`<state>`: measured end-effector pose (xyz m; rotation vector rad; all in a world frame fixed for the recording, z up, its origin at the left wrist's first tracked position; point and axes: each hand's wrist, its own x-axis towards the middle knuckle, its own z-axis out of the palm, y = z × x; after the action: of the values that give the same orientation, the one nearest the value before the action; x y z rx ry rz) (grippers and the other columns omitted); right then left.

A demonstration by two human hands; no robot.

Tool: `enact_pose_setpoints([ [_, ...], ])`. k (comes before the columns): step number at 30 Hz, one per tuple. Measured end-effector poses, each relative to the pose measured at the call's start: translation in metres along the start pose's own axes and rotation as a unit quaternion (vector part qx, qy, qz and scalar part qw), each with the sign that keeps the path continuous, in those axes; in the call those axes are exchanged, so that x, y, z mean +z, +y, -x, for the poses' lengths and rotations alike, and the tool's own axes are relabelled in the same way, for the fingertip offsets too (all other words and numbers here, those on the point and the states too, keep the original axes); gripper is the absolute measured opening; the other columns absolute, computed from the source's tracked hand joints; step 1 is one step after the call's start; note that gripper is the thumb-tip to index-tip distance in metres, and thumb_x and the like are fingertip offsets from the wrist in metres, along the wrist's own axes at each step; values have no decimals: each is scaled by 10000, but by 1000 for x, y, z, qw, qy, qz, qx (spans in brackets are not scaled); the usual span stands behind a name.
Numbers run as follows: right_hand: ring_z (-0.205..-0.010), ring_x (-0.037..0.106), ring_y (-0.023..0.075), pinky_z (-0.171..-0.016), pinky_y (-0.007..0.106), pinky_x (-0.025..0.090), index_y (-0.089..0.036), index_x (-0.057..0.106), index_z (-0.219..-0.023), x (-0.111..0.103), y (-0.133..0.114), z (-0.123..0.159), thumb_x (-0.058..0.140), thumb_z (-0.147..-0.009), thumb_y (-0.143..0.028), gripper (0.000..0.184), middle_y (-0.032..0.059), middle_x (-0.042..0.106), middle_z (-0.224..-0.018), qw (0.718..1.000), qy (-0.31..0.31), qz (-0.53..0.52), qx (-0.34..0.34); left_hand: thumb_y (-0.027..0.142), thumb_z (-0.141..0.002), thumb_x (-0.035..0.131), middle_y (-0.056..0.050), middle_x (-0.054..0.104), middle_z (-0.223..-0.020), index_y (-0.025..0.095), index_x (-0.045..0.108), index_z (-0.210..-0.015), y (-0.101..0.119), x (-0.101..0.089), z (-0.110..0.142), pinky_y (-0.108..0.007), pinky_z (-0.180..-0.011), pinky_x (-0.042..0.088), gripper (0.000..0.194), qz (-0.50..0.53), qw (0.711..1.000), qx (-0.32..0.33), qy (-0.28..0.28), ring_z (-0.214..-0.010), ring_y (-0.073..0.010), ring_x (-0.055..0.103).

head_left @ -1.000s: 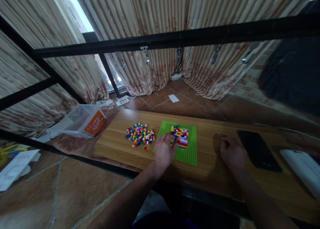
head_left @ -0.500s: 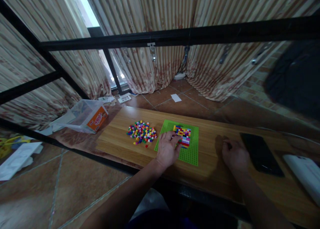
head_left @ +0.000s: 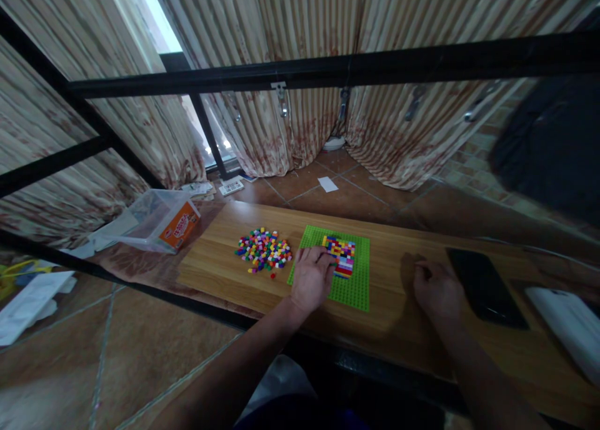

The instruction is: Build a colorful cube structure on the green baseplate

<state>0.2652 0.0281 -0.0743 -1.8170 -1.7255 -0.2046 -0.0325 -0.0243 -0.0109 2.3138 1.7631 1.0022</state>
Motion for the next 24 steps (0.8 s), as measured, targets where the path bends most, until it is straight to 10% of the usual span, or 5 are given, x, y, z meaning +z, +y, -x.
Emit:
enact_pose_setpoints([
  [24, -762, 592, 212, -685, 315, 430, -139, 716, -881, 4, 3, 0, 462, -856, -312, 308, 113, 660, -850, 1000, 16, 4, -1, 189, -745, 672, -83, 654, -1132, 195, 608, -780, 25, 11, 0, -531, -998, 365, 73, -56, 987, -119, 95, -1047, -284, 550],
])
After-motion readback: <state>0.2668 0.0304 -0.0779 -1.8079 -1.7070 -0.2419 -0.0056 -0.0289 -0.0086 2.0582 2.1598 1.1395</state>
